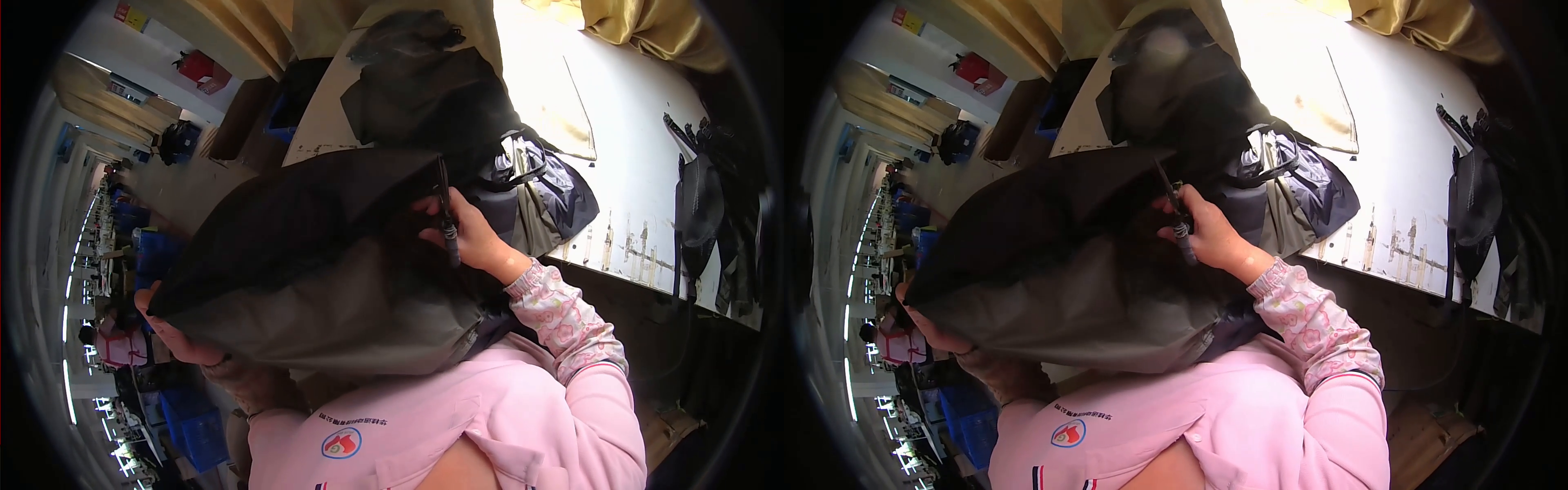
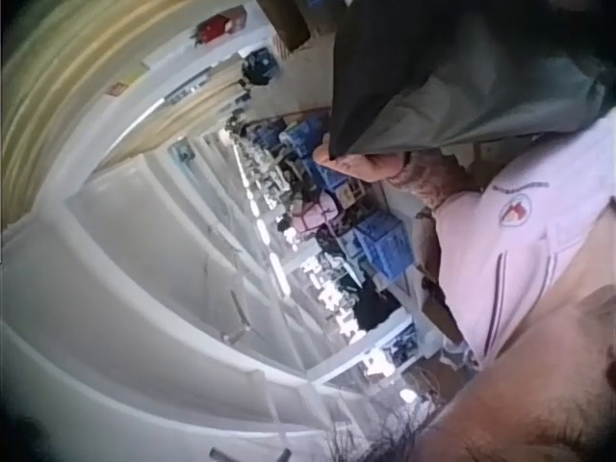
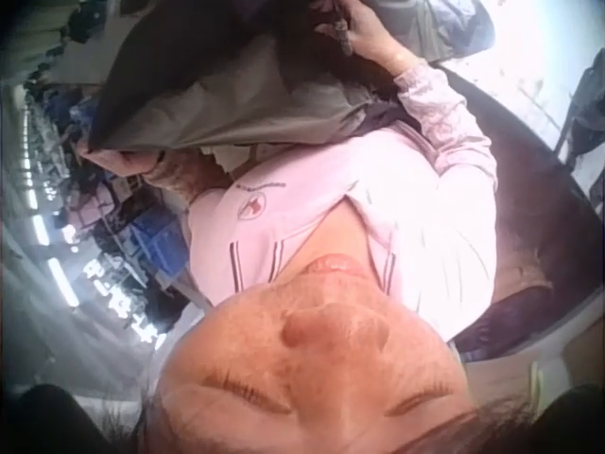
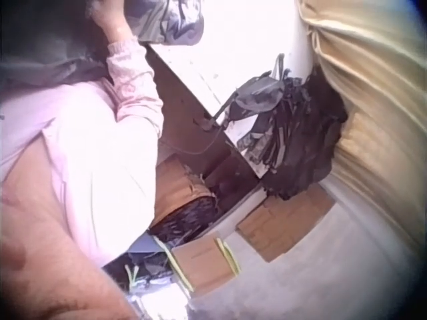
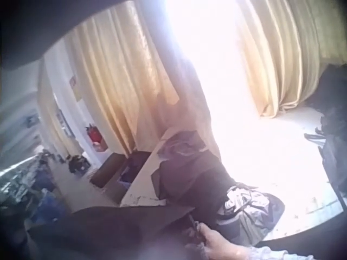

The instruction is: Trimming excess material from a large piece of dark fabric using scissors.

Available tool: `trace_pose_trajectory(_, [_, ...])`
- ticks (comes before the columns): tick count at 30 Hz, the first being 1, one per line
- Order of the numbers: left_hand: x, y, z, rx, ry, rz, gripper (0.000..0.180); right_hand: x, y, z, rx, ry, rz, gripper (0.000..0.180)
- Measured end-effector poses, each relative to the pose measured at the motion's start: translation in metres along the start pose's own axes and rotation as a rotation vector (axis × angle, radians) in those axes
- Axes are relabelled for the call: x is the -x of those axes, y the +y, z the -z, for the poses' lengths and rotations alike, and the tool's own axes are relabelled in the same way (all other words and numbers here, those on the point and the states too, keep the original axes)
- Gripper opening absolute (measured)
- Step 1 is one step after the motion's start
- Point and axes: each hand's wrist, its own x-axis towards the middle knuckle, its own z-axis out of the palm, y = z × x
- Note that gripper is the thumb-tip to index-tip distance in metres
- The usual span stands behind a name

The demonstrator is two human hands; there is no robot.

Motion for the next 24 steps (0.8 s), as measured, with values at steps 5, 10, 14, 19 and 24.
trace_pose_trajectory(5, [0.003, -0.001, 0.001, 0.300, 0.046, 0.011, 0.031, 0.008, 0.015, -0.008, 0.370, 0.027, -0.254, 0.046])
trace_pose_trajectory(10, [0.001, 0.008, 0.002, 0.117, 0.087, 0.041, 0.030, 0.016, 0.012, -0.022, 0.638, 0.007, -0.353, 0.048])
trace_pose_trajectory(14, [-0.005, 0.016, -0.007, 0.176, -0.071, 0.009, 0.024, 0.035, 0.005, -0.018, 0.920, 0.017, -0.164, 0.040])
trace_pose_trajectory(19, [-0.003, 0.022, -0.022, 0.455, 0.013, 0.272, 0.021, 0.042, 0.020, -0.021, 1.071, 0.000, 0.018, 0.022])
trace_pose_trajectory(24, [-0.004, 0.009, -0.023, 0.588, -0.110, 0.324, 0.017, 0.042, 0.025, -0.022, 1.150, -0.061, 0.063, 0.020])
